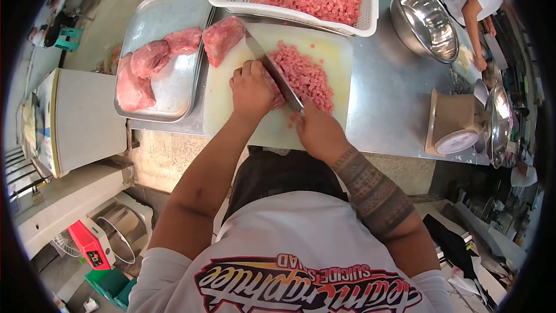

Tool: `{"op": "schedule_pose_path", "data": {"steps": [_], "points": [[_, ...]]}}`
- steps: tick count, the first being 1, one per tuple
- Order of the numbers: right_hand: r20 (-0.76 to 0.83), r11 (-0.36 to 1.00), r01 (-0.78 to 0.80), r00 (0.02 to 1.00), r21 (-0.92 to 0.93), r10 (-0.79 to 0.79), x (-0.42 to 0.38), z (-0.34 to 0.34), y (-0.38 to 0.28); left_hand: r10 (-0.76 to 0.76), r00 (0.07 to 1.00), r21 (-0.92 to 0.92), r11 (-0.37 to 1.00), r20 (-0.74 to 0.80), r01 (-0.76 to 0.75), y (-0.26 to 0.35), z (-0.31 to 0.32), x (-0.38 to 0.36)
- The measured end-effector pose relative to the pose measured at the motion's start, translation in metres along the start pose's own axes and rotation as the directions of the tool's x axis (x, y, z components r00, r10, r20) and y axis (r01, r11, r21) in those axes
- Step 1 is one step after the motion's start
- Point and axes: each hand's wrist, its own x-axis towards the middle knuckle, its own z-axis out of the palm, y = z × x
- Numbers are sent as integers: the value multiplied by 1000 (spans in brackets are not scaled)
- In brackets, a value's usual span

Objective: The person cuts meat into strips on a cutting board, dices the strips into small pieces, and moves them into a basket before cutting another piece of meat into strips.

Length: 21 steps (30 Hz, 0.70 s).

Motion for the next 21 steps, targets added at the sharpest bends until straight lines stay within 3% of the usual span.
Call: {"op": "schedule_pose_path", "data": {"steps": [3,6,9,15,21], "points": [[-52,997,-71,996,8,71,-29,-10,13,-26,998,-157,987,54,34,-3,-8,3],[-50,995,-94,994,-30,92,-42,-16,16,135,990,-123,983,-47,-140,-6,-15,0],[5,995,-69,998,-77,69,-62,-34,1,153,984,-103,981,-93,-163,-11,-3,0],[181,999,-6,983,-54,15,-85,-67,-22,113,992,-51,992,-54,-115,-7,-4,1],[120,996,51,992,-68,-43,-16,-23,-19,30,1000,-74,997,4,-29,-7,1,1]]}}
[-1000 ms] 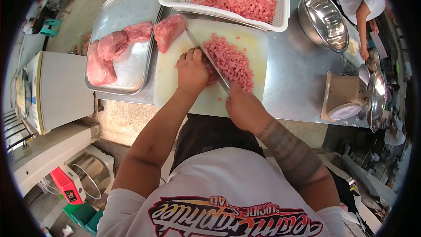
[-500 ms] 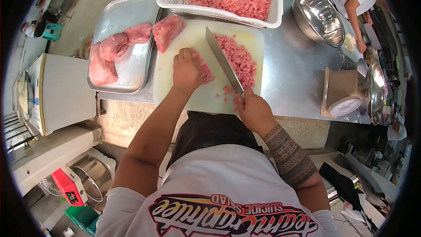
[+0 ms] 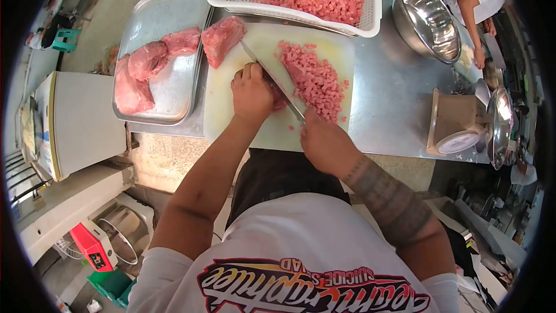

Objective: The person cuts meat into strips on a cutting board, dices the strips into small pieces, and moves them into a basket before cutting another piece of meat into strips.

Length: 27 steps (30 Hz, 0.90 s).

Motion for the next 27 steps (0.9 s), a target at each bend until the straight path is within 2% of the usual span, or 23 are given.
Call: {"op": "schedule_pose_path", "data": {"steps": [4,6,9,12,15,18,21,24,27], "points": [[-106,997,52,993,50,-46,42,28,9,-31,998,-5,1000,-53,31,0,2,0],[-109,998,30,994,55,-24,37,25,10,-20,999,19,1000,-50,21,4,0,-3],[-107,997,-21,994,77,29,21,19,26,24,1000,-102,994,-20,-26,-8,-2,-2],[-130,994,-90,987,56,97,-5,14,33,-4,998,-97,995,-70,-3,-9,-10,-5],[-86,993,-118,989,19,120,-30,5,21,47,998,-22,999,-35,-47,-8,-9,-5],[-13,993,-119,993,-4,119,-64,-25,-6,49,997,24,999,-63,-48,-6,-7,-5],[144,991,-132,980,-32,135,-78,-41,-15,12,1000,62,998,21,-14,-6,-8,-3],[102,998,-55,993,-35,58,-66,-31,-5,-13,1000,20,1000,4,12,-4,-6,-4],[93,999,-52,994,-6,52,-27,-20,-6,-20,1000,28,999,-10,21,-7,-3,-5]]}}
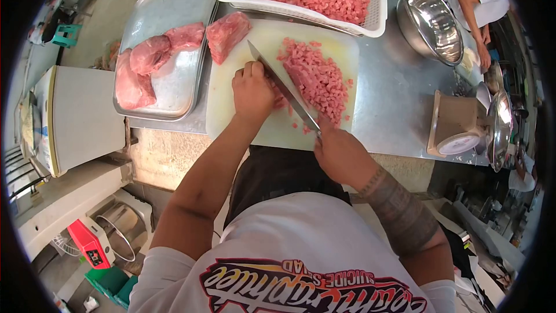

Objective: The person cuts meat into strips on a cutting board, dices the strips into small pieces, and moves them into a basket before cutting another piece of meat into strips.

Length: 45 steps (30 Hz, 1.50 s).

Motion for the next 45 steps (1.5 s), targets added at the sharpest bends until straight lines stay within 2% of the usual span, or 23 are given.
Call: {"op": "schedule_pose_path", "data": {"steps": [5,9,12,15,19,23,24,27,30,34,39,42,45], "points": [[-146,995,80,987,54,-72,62,38,8,-13,1000,37,999,-8,14,0,5,-2],[-184,995,93,979,23,-87,63,43,11,-42,999,40,998,11,42,6,-1,0],[-217,994,81,974,78,-63,43,41,28,-20,1000,-90,996,16,21,-2,-7,0],[-200,998,-46,978,42,54,18,31,29,23,998,-64,998,-62,-27,-8,-13,-5],[-145,998,-62,987,11,63,-13,20,18,21,999,0,1000,33,-21,-6,-13,-3],[-24,998,-54,998,-15,53,-50,-3,-5,13,996,48,999,90,-17,-5,-14,-1],[15,999,-51,999,-19,51,-52,-5,-6,13,995,55,998,100,-18,-6,-13,-1],[-21,1000,14,1000,-15,-14,-35,-4,-5,29,999,36,999,45,-31,-8,-8,-3],[-24,999,33,999,12,-33,15,15,-3,66,997,-64,996,-47,-69,-10,-5,-3],[-154,997,77,985,-14,-79,66,53,4,47,995,-56,997,-86,-52,-10,-2,-5],[-270,990,137,955,29,-124,58,50,16,67,995,-160,984,-78,-79,-16,-3,-4],[-222,996,49,974,79,-31,34,46,34,8,1000,-110,994,10,-7,-18,-18,-9],[-182,999,-45,982,-20,41,2,31,14,11,1000,-72,997,18,-10,-17,-16,-11]]}}
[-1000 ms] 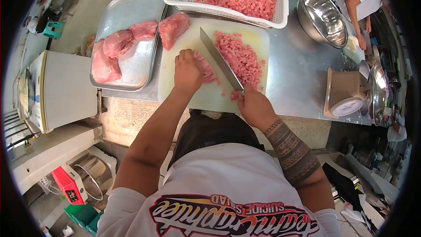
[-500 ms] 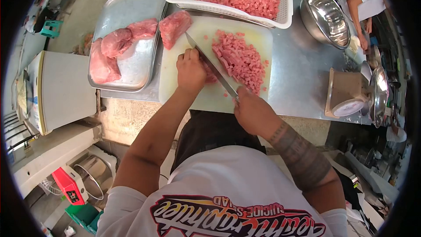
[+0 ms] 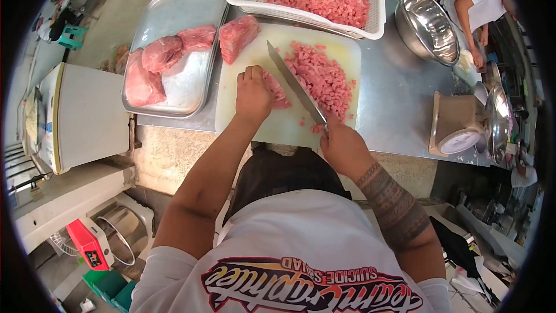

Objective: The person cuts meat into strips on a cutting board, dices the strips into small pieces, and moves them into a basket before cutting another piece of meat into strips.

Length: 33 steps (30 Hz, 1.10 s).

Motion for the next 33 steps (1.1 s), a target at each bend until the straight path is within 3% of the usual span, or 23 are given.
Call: {"op": "schedule_pose_path", "data": {"steps": [3,6,12,15,18,24,27,33], "points": [[34,1000,9,999,-29,-8,-34,-21,-18,-18,999,64,998,49,15,5,-1,3],[183,998,-30,982,-58,40,-52,-44,-36,17,1000,41,999,-5,-17,2,4,4],[81,993,120,990,-20,-119,-14,-13,-24,22,999,-11,1000,-24,-22,3,6,3],[18,991,135,991,-2,-135,21,18,-26,1,1000,-24,1000,0,-1,1,8,3],[38,999,48,998,20,-49,47,30,-35,-12,1000,30,999,-1,12,2,7,2],[-106,989,142,985,43,-137,40,40,-11,-29,996,53,998,83,24,-6,0,7],[-105,994,32,994,105,-21,6,12,-25,-20,999,-8,1000,36,20,-18,-5,1],[73,998,-47,996,-34,50,-48,-33,-43,76,997,95,993,4,-76,-14,-2,1]]}}
